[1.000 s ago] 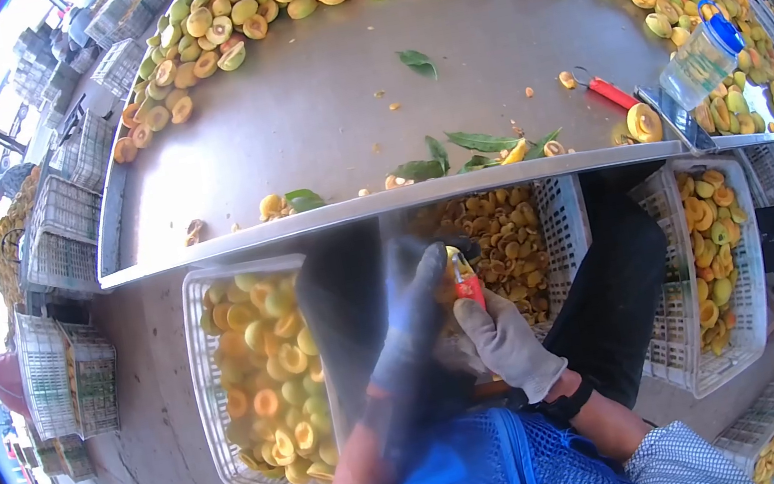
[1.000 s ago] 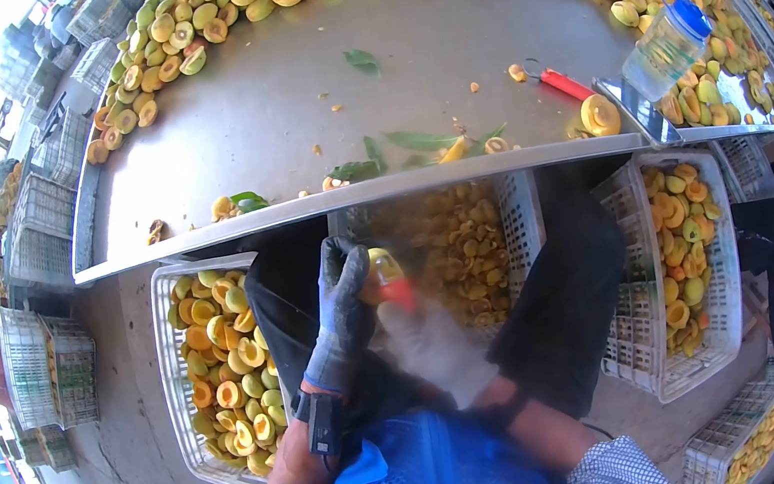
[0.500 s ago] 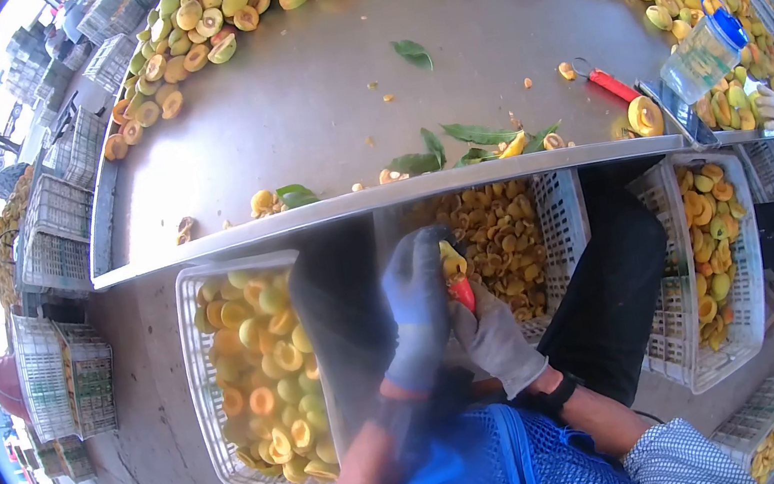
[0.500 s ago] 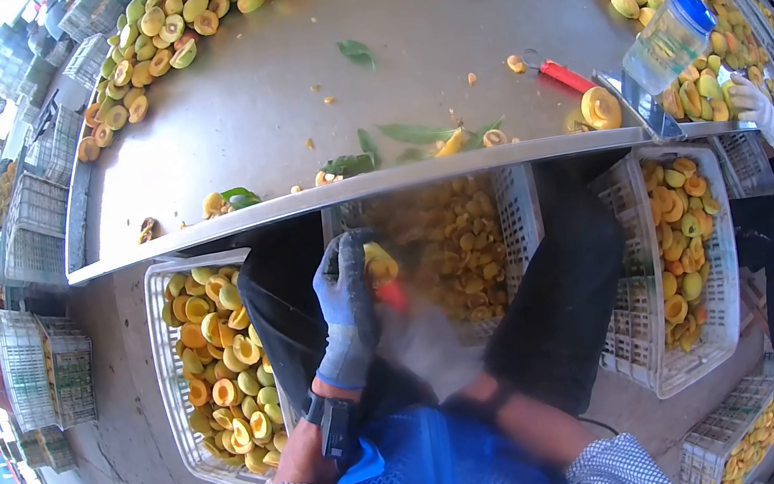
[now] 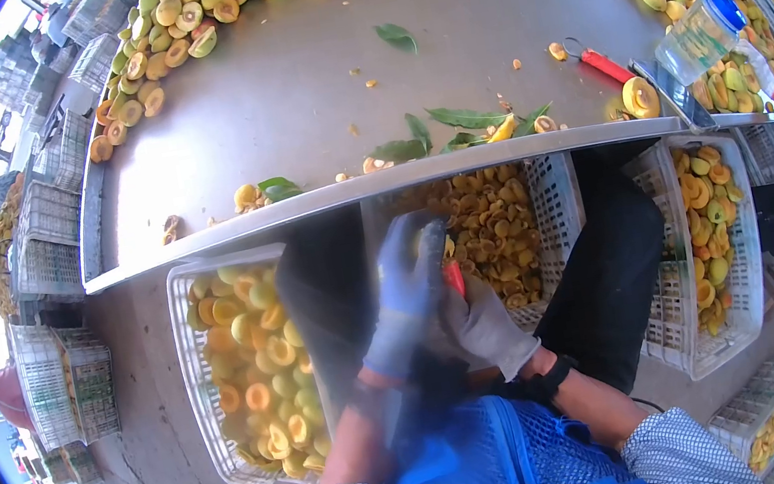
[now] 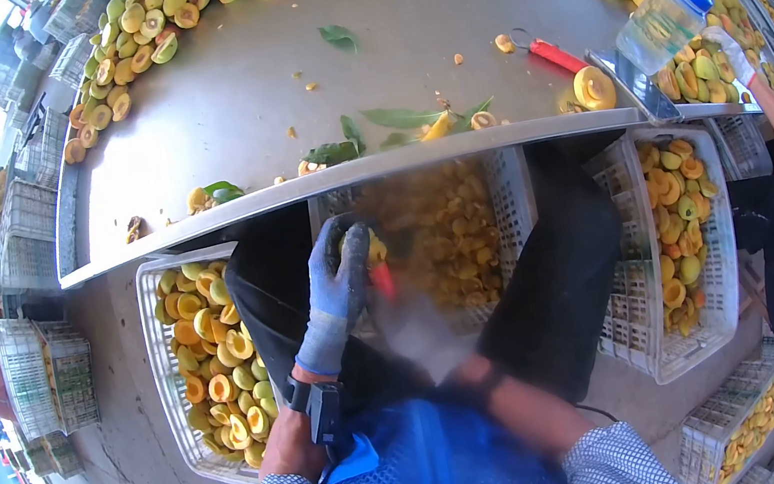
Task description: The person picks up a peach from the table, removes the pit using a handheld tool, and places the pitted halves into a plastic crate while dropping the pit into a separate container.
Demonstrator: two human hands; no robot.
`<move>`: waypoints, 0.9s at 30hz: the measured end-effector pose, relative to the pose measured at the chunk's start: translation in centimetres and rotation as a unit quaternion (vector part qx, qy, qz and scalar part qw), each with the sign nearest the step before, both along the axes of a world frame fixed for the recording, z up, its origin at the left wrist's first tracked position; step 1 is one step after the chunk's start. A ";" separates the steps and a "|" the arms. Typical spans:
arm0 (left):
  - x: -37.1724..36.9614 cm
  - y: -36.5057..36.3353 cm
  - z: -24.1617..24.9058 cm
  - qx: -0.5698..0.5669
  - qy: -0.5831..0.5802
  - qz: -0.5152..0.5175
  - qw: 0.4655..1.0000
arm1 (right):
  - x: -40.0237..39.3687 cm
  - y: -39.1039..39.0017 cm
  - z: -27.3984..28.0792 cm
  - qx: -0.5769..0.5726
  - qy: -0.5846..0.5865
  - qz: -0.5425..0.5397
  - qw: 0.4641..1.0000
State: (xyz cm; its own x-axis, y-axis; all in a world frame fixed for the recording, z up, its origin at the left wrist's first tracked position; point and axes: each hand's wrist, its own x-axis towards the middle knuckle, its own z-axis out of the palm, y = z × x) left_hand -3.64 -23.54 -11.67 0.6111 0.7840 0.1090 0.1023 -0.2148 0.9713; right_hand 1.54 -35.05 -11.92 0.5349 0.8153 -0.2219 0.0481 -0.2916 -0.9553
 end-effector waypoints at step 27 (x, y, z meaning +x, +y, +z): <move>-1.5 0.2 1.6 -0.288 -0.171 -0.052 0.941 | 0.1 -0.5 1.5 0.072 -0.032 0.024 0.997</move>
